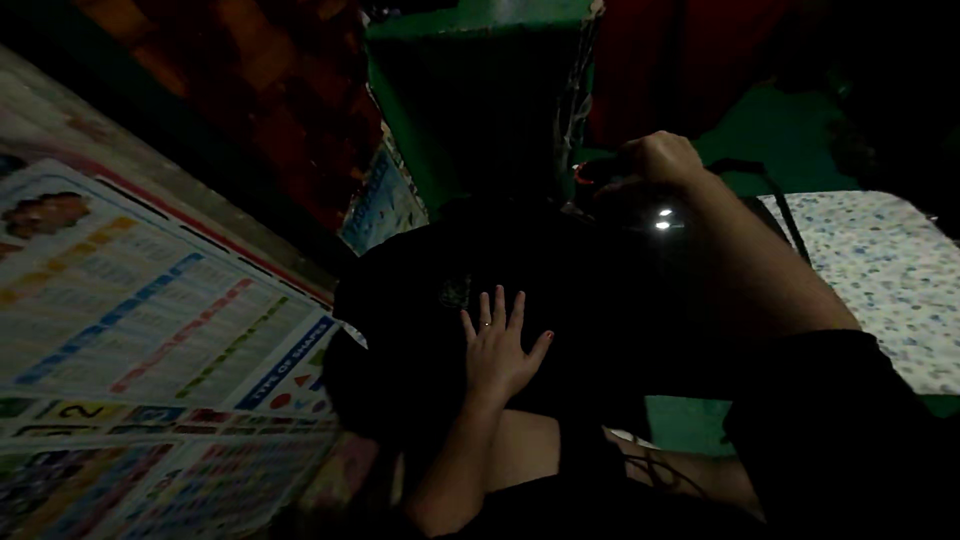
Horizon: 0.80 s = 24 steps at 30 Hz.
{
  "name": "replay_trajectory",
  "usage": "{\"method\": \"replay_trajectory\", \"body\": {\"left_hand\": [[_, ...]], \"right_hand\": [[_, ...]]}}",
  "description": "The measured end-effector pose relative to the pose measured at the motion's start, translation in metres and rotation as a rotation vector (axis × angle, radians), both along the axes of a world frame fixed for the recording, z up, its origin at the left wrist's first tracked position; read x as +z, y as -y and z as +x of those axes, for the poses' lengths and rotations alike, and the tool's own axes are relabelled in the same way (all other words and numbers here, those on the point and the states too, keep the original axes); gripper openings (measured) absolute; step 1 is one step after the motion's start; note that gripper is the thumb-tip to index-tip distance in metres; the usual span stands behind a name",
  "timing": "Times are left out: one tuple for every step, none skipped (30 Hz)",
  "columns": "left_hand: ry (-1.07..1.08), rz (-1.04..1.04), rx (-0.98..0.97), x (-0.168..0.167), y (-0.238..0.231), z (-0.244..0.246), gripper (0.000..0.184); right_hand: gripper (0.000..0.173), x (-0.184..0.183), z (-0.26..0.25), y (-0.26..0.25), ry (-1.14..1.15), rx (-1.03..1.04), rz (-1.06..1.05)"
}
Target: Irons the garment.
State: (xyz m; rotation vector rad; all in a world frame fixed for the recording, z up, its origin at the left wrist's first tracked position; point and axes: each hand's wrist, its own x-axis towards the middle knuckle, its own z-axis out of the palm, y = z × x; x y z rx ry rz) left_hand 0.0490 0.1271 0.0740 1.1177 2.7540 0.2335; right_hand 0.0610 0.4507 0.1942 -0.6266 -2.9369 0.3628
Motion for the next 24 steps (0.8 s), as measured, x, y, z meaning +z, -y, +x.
{"method": "replay_trajectory", "body": {"left_hand": [[-0.001, 0.015, -0.002, -0.001, 0.000, 0.000, 0.083], [0.005, 0.017, -0.002, -0.002, 0.000, 0.001, 0.083], [0.011, 0.015, 0.002, -0.003, 0.000, 0.001, 0.083], [0.020, 0.011, 0.006, -0.002, 0.001, 0.001, 0.084], [0.033, 0.008, 0.013, -0.001, 0.001, 0.000, 0.085], [0.037, 0.020, 0.019, 0.000, 0.002, 0.000, 0.085], [0.032, 0.038, 0.024, -0.001, 0.003, 0.000, 0.086], [0.022, 0.052, 0.026, -0.003, 0.004, 0.001, 0.086], [0.020, 0.053, 0.027, -0.004, 0.005, 0.003, 0.086], [0.020, 0.051, 0.026, -0.005, 0.005, 0.004, 0.086], [0.024, 0.047, 0.027, -0.004, 0.006, 0.005, 0.087], [0.016, 0.048, 0.026, -0.004, 0.006, 0.006, 0.087], [0.000, 0.057, 0.027, -0.006, 0.006, 0.006, 0.087], [-0.011, 0.065, 0.028, -0.006, 0.006, 0.007, 0.087], [-0.013, 0.069, 0.031, -0.005, 0.006, 0.007, 0.086], [-0.012, 0.067, 0.034, -0.003, 0.006, 0.007, 0.086], [-0.012, 0.067, 0.035, -0.003, 0.005, 0.007, 0.086], [-0.014, 0.071, 0.037, -0.003, 0.005, 0.007, 0.086], [-0.021, 0.082, 0.037, -0.004, 0.005, 0.008, 0.085], [-0.028, 0.098, 0.037, -0.005, 0.006, 0.008, 0.085], [-0.032, 0.109, 0.038, -0.005, 0.007, 0.008, 0.085], [-0.034, 0.113, 0.040, -0.006, 0.008, 0.008, 0.085], [-0.031, 0.118, 0.042, -0.006, 0.008, 0.008, 0.085], [-0.032, 0.123, 0.041, -0.007, 0.009, 0.008, 0.085]], "right_hand": [[0.055, 0.003, -0.001, -0.002, 0.013, 0.007, -0.011], [0.055, 0.005, -0.004, 0.000, 0.040, -0.025, -0.015], [0.057, 0.008, -0.007, 0.004, 0.074, -0.086, -0.016], [0.057, 0.012, -0.010, 0.009, 0.103, -0.157, -0.017], [0.055, 0.014, -0.013, 0.012, 0.118, -0.220, -0.019], [0.055, 0.015, -0.014, 0.012, 0.112, -0.265, -0.028], [0.054, 0.016, -0.011, 0.011, 0.102, -0.299, -0.040], [0.052, 0.017, -0.006, 0.009, 0.096, -0.326, -0.049], [0.050, 0.015, 0.000, 0.005, 0.093, -0.363, -0.036], [0.048, 0.013, 0.008, -0.001, 0.089, -0.406, -0.027], [0.047, 0.010, 0.017, -0.009, 0.077, -0.450, -0.013], [0.047, 0.007, 0.027, -0.020, 0.060, -0.498, -0.007], [0.047, 0.005, 0.039, -0.028, 0.043, -0.549, -0.009], [0.048, 0.006, 0.052, -0.031, 0.032, -0.593, -0.020], [0.048, 0.008, 0.065, -0.032, 0.037, -0.634, -0.029], [0.048, 0.012, 0.077, -0.030, 0.060, -0.675, -0.038], [0.049, 0.014, 0.089, -0.029, 0.075, -0.703, -0.038], [0.049, 0.015, 0.100, -0.029, 0.082, -0.706, -0.040], [0.050, 0.013, 0.110, -0.031, 0.089, -0.683, -0.038], [0.050, 0.011, 0.121, -0.033, 0.094, -0.646, -0.033], [0.050, 0.009, 0.131, -0.031, 0.095, -0.603, -0.040], [0.050, 0.008, 0.142, -0.028, 0.101, -0.554, -0.048], [0.051, 0.006, 0.153, -0.022, 0.109, -0.497, -0.045], [0.053, 0.003, 0.165, -0.016, 0.103, -0.432, -0.046]]}}
